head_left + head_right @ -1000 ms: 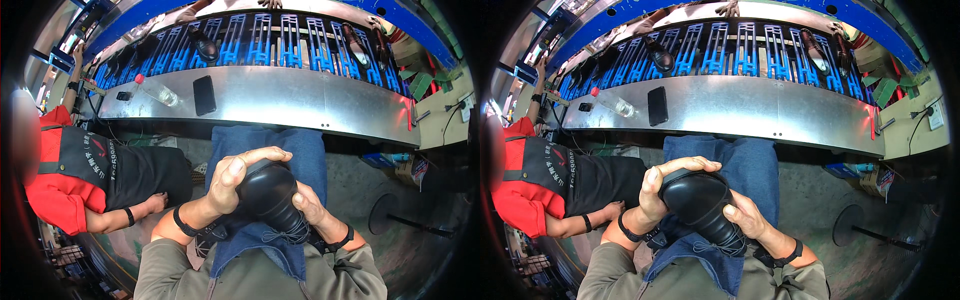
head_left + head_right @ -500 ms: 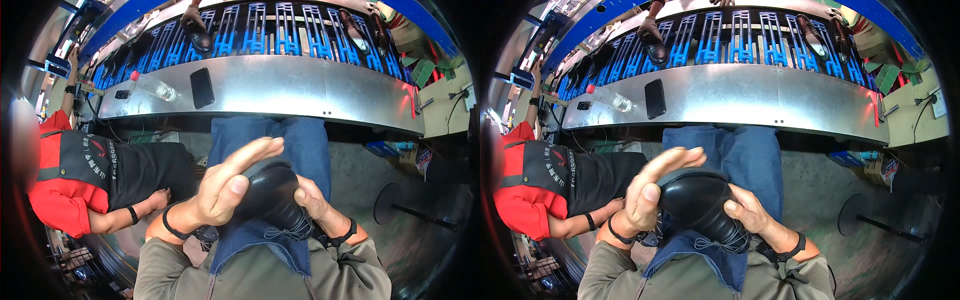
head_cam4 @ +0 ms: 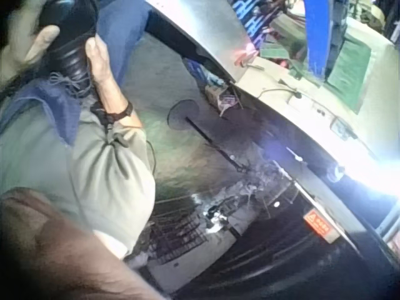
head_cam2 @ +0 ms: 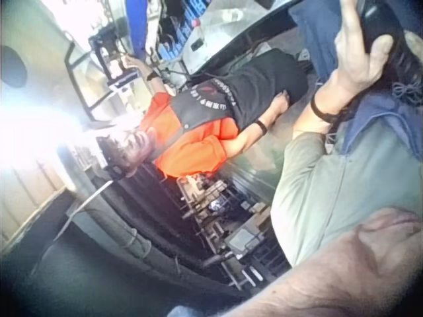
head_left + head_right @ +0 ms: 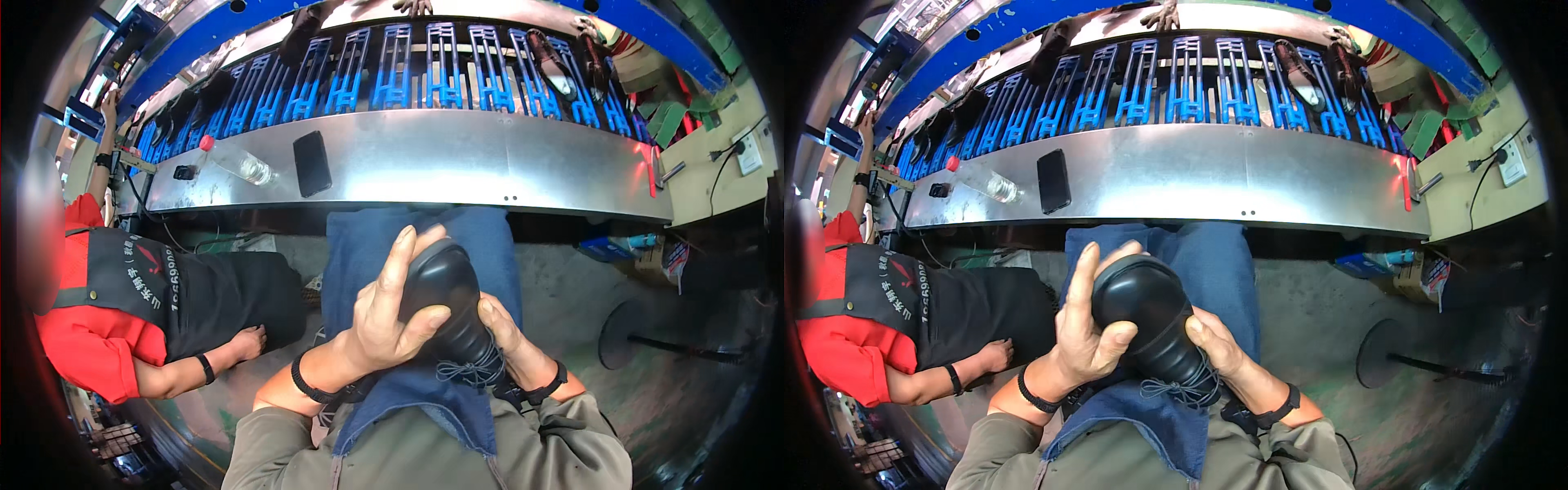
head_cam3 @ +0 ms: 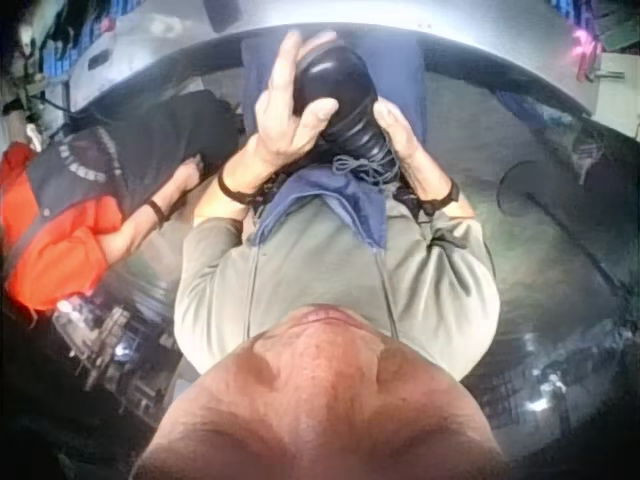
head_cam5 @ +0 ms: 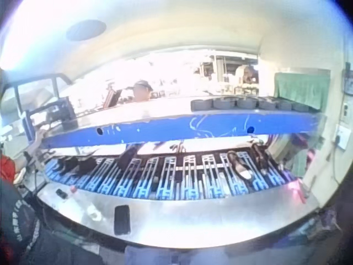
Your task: Inspect shoes on an assembly line for quality control.
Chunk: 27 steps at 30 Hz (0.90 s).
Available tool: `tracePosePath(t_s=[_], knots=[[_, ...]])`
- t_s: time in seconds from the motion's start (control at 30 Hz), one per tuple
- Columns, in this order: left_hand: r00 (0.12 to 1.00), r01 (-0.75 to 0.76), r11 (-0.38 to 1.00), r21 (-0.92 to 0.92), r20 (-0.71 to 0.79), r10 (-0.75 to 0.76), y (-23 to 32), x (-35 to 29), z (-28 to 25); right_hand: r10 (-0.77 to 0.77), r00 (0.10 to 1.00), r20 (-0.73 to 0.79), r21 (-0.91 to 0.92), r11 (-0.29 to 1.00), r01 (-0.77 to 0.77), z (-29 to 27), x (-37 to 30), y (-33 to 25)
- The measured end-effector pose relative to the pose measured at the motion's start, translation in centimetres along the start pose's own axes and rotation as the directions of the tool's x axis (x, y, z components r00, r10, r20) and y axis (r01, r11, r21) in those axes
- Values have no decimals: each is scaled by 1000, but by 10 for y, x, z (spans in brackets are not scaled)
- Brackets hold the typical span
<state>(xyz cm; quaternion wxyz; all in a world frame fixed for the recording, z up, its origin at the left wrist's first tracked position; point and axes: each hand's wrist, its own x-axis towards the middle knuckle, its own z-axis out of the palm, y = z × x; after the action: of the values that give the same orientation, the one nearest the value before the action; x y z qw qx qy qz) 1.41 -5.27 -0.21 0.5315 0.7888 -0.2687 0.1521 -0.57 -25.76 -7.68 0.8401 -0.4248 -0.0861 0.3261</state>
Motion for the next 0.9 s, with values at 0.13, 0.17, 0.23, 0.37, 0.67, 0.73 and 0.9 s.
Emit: tracePosePath(t_s=[0.13, 0.17, 0.23, 0.37, 0.67, 0.73, 0.9], knots=[[992, 84, 996, 10, 90, -85, -13, -11, 17, 25, 991, -128, 198, 980, 1, -11, 4, 8], [946, 309, 944, -116, 142, -292, -8, -14, 18, 63, 997, -42, 464, 885, -36, -13, 7, 10], [971, 192, 981, -36, 152, -184, -12, 0, 12, 125, 992, 26, 757, 646, -101, -3, 11, 2], [980, 92, 996, 22, 177, -94, -24, 13, 9, 290, 939, -183, 594, 794, -130, 6, 9, -9], [969, 190, 975, -111, 184, -168, -29, 9, 13, 107, 986, -125, 450, 892, -40, -8, 13, 5], [968, 206, 970, -129, 171, -183, -22, 10, 15, 161, 980, -113, 550, 832, -73, -8, 14, 6], [939, 292, 956, -37, 201, -279, -6, 9, 6, 155, 988, 3, 755, 648, -104, -8, 17, 8]])
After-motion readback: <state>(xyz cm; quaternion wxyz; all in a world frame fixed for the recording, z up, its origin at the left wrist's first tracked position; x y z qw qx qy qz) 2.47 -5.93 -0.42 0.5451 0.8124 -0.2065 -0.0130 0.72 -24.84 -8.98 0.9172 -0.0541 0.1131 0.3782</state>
